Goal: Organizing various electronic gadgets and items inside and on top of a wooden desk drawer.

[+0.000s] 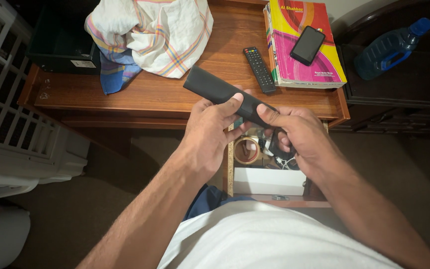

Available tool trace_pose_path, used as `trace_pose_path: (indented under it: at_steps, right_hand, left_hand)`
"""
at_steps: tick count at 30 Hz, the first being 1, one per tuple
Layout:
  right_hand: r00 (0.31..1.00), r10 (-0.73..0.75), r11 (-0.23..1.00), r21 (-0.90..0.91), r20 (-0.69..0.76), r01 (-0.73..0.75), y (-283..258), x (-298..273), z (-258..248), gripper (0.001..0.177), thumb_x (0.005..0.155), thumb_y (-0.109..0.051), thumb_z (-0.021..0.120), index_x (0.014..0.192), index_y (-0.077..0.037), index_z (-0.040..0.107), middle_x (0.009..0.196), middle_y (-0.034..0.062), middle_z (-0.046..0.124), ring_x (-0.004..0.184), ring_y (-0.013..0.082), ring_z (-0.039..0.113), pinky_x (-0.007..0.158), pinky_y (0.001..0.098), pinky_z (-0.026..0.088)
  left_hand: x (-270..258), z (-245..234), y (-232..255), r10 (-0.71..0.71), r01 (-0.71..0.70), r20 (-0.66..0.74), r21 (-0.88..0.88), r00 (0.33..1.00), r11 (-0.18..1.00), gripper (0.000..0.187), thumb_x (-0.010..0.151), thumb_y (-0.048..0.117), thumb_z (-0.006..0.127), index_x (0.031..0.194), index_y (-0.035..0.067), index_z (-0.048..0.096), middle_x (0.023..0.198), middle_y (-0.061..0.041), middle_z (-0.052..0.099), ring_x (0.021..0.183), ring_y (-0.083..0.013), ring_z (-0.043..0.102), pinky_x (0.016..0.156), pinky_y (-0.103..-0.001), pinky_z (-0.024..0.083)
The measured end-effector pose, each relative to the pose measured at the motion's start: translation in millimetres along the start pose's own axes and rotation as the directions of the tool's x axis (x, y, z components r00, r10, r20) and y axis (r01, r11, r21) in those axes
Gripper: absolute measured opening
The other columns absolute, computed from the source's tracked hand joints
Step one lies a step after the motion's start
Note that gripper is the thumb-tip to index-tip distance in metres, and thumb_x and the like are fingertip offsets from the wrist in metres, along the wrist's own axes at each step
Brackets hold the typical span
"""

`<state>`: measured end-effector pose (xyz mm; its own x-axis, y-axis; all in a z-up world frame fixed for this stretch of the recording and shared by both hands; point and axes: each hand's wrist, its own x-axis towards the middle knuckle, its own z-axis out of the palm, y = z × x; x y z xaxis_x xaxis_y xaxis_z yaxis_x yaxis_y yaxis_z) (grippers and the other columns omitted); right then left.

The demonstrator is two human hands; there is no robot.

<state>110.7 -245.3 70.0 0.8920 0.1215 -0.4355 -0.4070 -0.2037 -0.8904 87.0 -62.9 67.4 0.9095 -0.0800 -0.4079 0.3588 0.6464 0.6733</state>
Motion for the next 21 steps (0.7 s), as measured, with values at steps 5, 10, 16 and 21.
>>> trace_pose_path:
  at_steps: [5, 10, 16, 21]
  right_hand:
    - [1.0, 0.007, 1.0, 0.027, 0.021, -0.007, -3.3, -1.5, -0.8, 0.038, 0.092, -0.038, 0.072, 0.089, 0.0, 0.069, 0.072, 0.0008, 0.059, 0.051, 0.0027, 0.039, 0.044, 0.0182, 0.031]
    - [0.999, 0.006, 1.0, 0.018, 0.047, -0.007, -7.0, -9.0, 1.7, 0.033, 0.091, -0.032, 0.068, 0.094, 0.0, 0.075, 0.076, 0.0038, 0.067, 0.049, 0.0022, 0.037, 0.043, 0.0172, 0.03]
    - [0.987, -0.01, 0.978, 0.209, 0.16, -0.024, 5.2, -4.0, -17.9, 0.029, 0.094, -0.025, 0.066, 0.106, 0.001, 0.068, 0.082, 0.0047, 0.067, 0.049, 0.0017, 0.041, 0.042, 0.0167, 0.034]
    - [0.994, -0.065, 0.936, 0.35, 0.093, 0.029, 17.3, 0.4, -40.6, 0.016, 0.095, -0.016, 0.068, 0.098, -0.003, 0.059, 0.084, 0.0048, 0.063, 0.051, 0.0023, 0.042, 0.041, 0.019, 0.033]
  left_hand:
    - [6.6, -5.0, -4.2, 0.011, -0.011, 0.01, -0.001, 1.0, 1.0, 0.02, 0.096, 0.018, 0.065, 0.112, 0.009, 0.06, 0.113, -0.006, 0.07, 0.105, -0.0179, 0.065, 0.094, -0.043, 0.055]
    - [3.2, -2.9, 6.2, 0.034, -0.035, 0.02, 0.02, 0.999, 0.999, 0.02, 0.096, 0.02, 0.062, 0.112, 0.008, 0.062, 0.113, -0.006, 0.071, 0.102, -0.0183, 0.067, 0.092, -0.04, 0.054]
    - [1.2, 0.7, 23.2, 0.072, -0.074, 0.03, 0.067, 0.997, 0.995, 0.025, 0.098, 0.026, 0.058, 0.116, 0.008, 0.058, 0.116, -0.006, 0.071, 0.103, -0.0171, 0.066, 0.09, -0.04, 0.054]
    - [0.7, -4.1, 32.2, 0.123, -0.122, -0.003, 0.059, 0.992, 0.991, 0.021, 0.097, 0.026, 0.053, 0.11, 0.009, 0.054, 0.118, -0.009, 0.072, 0.102, -0.019, 0.064, 0.087, -0.041, 0.052]
